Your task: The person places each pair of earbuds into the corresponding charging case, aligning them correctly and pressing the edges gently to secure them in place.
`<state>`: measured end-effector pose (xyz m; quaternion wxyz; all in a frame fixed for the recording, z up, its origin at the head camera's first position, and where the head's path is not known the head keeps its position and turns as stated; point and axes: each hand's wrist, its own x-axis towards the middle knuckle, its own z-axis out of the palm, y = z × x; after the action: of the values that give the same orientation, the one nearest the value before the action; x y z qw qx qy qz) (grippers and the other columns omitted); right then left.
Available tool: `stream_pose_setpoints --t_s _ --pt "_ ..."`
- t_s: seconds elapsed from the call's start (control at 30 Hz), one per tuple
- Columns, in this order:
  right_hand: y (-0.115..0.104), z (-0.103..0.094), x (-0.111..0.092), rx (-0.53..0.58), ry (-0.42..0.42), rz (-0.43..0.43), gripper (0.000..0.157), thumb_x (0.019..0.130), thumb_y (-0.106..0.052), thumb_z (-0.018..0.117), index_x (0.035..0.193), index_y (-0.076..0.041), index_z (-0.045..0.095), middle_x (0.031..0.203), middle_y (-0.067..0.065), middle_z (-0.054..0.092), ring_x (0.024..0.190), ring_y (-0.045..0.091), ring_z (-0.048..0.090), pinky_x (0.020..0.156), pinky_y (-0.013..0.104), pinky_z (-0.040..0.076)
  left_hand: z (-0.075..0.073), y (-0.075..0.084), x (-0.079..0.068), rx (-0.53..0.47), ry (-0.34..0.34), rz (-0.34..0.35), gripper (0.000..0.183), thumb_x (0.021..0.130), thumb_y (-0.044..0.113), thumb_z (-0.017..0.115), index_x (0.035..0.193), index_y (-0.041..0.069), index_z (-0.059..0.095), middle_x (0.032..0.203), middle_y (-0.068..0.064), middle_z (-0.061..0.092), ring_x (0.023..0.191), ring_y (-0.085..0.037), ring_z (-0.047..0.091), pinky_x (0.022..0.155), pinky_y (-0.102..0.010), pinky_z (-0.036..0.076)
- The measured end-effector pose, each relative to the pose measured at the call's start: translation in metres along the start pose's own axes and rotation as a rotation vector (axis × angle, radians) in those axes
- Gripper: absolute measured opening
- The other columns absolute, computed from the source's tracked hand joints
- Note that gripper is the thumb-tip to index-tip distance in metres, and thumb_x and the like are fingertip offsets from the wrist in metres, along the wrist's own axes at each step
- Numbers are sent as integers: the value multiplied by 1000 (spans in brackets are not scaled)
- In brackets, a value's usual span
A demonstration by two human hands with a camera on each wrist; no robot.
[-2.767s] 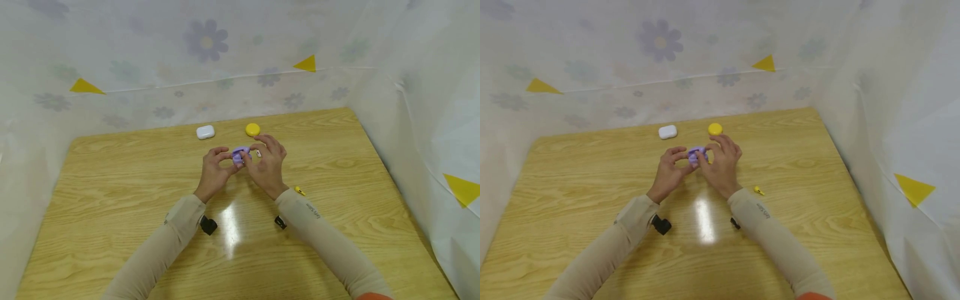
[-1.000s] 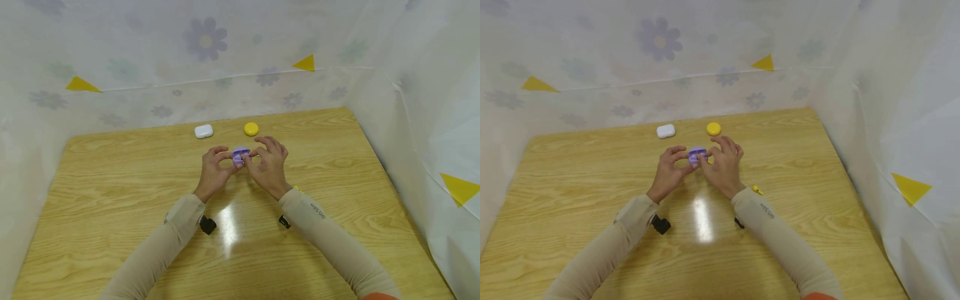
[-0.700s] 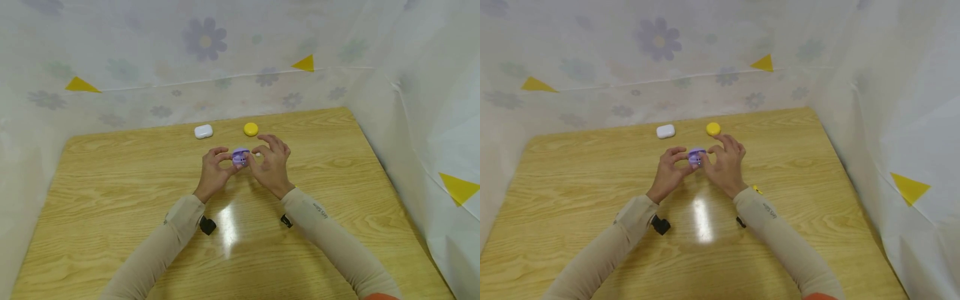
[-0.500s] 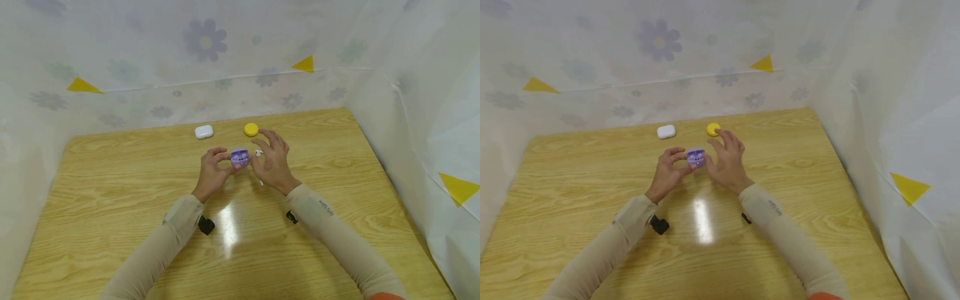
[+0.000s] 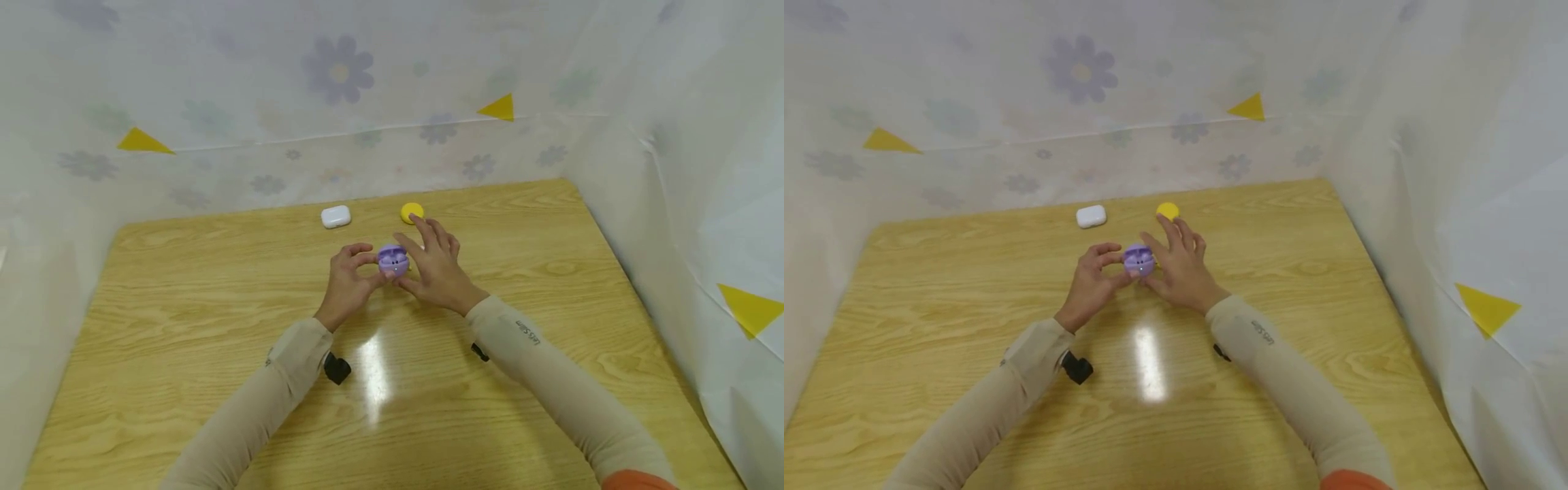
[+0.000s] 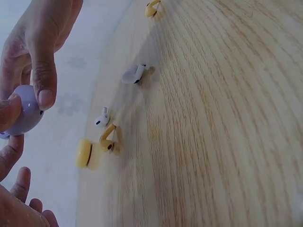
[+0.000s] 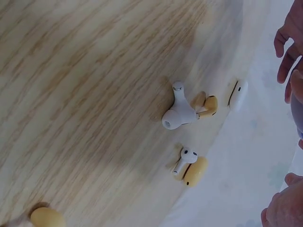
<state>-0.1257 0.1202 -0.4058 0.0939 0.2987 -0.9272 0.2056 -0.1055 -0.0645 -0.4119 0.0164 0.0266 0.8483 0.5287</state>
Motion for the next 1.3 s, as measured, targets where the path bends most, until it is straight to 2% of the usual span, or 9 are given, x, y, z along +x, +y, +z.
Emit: stream_pose_setpoints --t_s 0.27,1.03,1.3 --pt "0 4 1 16 70 -43 65 69 -37 74 125 -15 49 143 15 25 131 38 19 93 57 20 1 -1 2 -34 -5 -14 29 71 26 73 89 5 67 126 -11 49 124 -29 30 103 -48 21" --pt "3 8 -2 -6 176 -126 59 72 -35 71 123 -12 53 140 15 35 129 36 26 91 54 24 1 1 5 -2 -10 -50 32 72 29 72 92 4 68 123 -4 51 122 -27 34 102 -45 25" --pt "2 12 -3 -8 229 -161 53 72 -31 72 118 -11 58 139 12 38 129 34 28 91 53 24 0 -2 7 -8 -30 -79 33 73 31 71 94 5 68 124 -4 50 125 -28 32 103 -48 23"
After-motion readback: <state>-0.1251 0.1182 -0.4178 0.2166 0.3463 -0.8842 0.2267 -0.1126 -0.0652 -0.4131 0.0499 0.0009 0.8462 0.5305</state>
